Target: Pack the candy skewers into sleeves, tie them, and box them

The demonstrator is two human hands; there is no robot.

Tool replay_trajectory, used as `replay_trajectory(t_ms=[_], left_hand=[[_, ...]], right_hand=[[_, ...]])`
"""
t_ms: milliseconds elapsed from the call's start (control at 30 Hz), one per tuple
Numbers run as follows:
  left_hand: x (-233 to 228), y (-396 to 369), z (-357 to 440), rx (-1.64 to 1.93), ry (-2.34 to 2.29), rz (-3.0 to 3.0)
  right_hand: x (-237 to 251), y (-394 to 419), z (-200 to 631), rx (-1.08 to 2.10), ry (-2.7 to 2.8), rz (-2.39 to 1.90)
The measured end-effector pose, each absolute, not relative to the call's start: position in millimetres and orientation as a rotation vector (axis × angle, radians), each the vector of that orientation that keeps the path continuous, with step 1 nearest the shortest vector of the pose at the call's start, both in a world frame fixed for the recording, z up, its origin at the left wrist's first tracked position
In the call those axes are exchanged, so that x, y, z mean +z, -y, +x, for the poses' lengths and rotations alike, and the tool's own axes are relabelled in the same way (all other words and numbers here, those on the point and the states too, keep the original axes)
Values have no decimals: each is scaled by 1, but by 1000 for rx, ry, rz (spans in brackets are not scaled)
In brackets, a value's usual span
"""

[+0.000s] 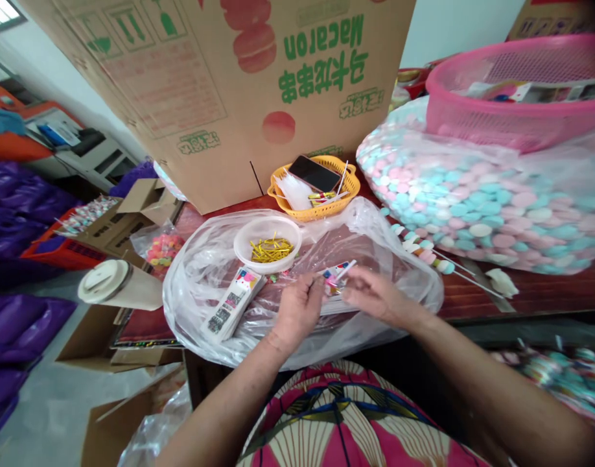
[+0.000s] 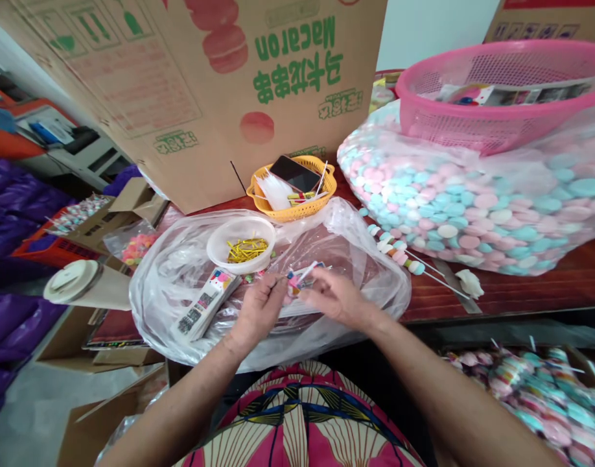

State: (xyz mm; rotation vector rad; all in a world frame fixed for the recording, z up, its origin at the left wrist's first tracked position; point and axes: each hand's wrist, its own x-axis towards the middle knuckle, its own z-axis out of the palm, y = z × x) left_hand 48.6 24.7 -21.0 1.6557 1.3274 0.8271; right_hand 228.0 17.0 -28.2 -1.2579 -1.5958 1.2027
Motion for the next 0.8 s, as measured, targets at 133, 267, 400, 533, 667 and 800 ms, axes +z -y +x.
replay_trajectory(t_ms=[133, 267, 400, 533, 667, 800], left_hand=[[-17, -23, 43, 714, -1162, 1659], [-11, -28, 28, 376, -828, 1509], [-4, -37, 21, 233, -936, 1807], [0, -41, 17, 251, -866, 1781], [-5, -40, 10, 250, -915, 1667], [-11, -42, 7, 339, -1006, 1717]], right_hand=[[-37, 0, 201, 1356, 1504, -1218], [-29, 6, 196, 1156, 1648, -1260], [-24, 1, 193, 803, 1796, -1362], [-18, -11, 197, 831, 1764, -1405], [2, -24, 221, 616, 1588, -1523], [13, -24, 221, 97, 2235, -1106]])
